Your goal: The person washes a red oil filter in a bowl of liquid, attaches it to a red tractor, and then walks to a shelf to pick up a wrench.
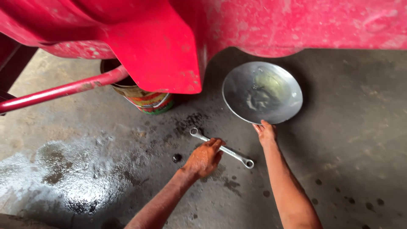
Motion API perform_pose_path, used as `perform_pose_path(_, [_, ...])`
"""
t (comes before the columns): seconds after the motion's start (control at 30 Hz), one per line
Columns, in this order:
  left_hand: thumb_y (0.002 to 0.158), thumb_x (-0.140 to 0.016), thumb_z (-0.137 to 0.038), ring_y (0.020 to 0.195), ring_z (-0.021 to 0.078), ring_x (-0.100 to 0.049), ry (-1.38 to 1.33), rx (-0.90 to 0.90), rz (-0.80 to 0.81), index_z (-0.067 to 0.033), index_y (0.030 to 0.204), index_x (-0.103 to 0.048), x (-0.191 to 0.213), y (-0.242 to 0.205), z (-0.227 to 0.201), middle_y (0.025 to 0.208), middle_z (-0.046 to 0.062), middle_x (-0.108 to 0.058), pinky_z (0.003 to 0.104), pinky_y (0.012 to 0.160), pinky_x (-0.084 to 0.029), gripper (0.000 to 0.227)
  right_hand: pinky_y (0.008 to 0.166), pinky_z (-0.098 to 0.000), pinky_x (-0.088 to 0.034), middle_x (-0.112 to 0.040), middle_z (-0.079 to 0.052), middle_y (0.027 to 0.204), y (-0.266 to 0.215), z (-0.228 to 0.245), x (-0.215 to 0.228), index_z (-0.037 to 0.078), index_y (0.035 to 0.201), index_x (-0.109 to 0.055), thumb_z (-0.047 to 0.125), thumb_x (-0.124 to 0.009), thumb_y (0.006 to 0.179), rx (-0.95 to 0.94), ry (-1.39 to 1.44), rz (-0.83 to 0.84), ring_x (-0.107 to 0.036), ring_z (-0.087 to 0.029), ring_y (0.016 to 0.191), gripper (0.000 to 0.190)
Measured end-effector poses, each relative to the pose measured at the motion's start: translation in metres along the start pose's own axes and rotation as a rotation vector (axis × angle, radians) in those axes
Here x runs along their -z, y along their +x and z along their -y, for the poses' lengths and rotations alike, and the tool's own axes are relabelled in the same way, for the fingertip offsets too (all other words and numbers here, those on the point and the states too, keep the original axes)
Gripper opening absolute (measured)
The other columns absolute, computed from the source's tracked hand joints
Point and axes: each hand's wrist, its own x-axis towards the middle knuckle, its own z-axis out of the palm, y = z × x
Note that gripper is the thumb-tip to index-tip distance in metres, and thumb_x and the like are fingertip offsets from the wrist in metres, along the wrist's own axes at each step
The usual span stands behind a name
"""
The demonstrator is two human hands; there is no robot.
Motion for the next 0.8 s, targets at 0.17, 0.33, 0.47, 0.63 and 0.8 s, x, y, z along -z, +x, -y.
perform_pose_path(0.17, [0.096, -0.058, -0.009, 0.111, 0.0368, -0.065, -0.019, -0.023, -0.035, -0.003, 0.129, -0.057, 0.01, 0.004, 0.001, 0.127, 0.016, -0.06, 0.047, 0.094, -0.054, 0.034, 0.099, -0.0492, -0.056, -0.061, -0.022, 0.127, 0.007, 0.014, -0.011, -0.006, 0.131, -0.048, 0.025, -0.061, 0.101, -0.107, -0.108, 0.108, -0.066, -0.036, 0.118, 0.046])
perform_pose_path(0.33, [0.095, -0.059, -0.009, 0.103, 0.0363, -0.068, -0.028, 0.008, 0.001, -0.0029, 0.13, -0.055, 0.014, 0.001, -0.005, 0.127, 0.018, -0.06, 0.047, 0.091, -0.056, 0.036, 0.096, -0.0519, -0.057, -0.058, -0.03, 0.129, -0.021, 0.016, -0.008, 0.0, 0.142, -0.039, 0.053, -0.06, 0.097, -0.348, -0.35, -0.028, -0.063, -0.041, 0.116, 0.072])
perform_pose_path(0.47, [0.095, -0.06, -0.01, 0.102, 0.0385, -0.068, -0.037, 0.001, -0.001, -0.0028, 0.13, -0.055, 0.014, 0.0, -0.008, 0.127, 0.019, -0.06, 0.048, 0.09, -0.056, 0.036, 0.093, -0.0517, -0.06, -0.066, -0.023, 0.125, -0.068, 0.009, -0.007, 0.003, 0.139, -0.049, 0.04, -0.066, 0.094, -0.314, -0.543, 0.098, -0.069, -0.036, 0.11, 0.061])
perform_pose_path(0.63, [0.091, -0.062, -0.008, 0.103, 0.0471, -0.062, -0.111, -0.06, -0.07, -0.0051, 0.126, -0.057, 0.015, -0.011, -0.031, 0.12, 0.024, -0.063, 0.053, 0.084, -0.051, 0.035, 0.089, -0.0399, -0.059, -0.075, -0.012, 0.109, -0.194, 0.039, -0.045, 0.002, 0.112, -0.066, 0.033, -0.074, 0.099, -0.35, -0.401, 0.539, -0.072, -0.025, 0.101, 0.035])
perform_pose_path(0.8, [0.089, -0.063, -0.01, 0.098, 0.0425, -0.063, -0.291, -0.056, -0.079, -0.0069, 0.119, -0.06, 0.034, -0.042, -0.1, 0.113, 0.022, -0.065, 0.05, 0.08, -0.052, 0.03, 0.102, -0.0465, -0.054, -0.075, -0.005, 0.123, -0.381, 0.114, -0.101, 0.018, 0.135, -0.064, 0.036, -0.069, 0.085, -0.517, -0.082, 0.522, -0.07, -0.024, 0.114, 0.054])
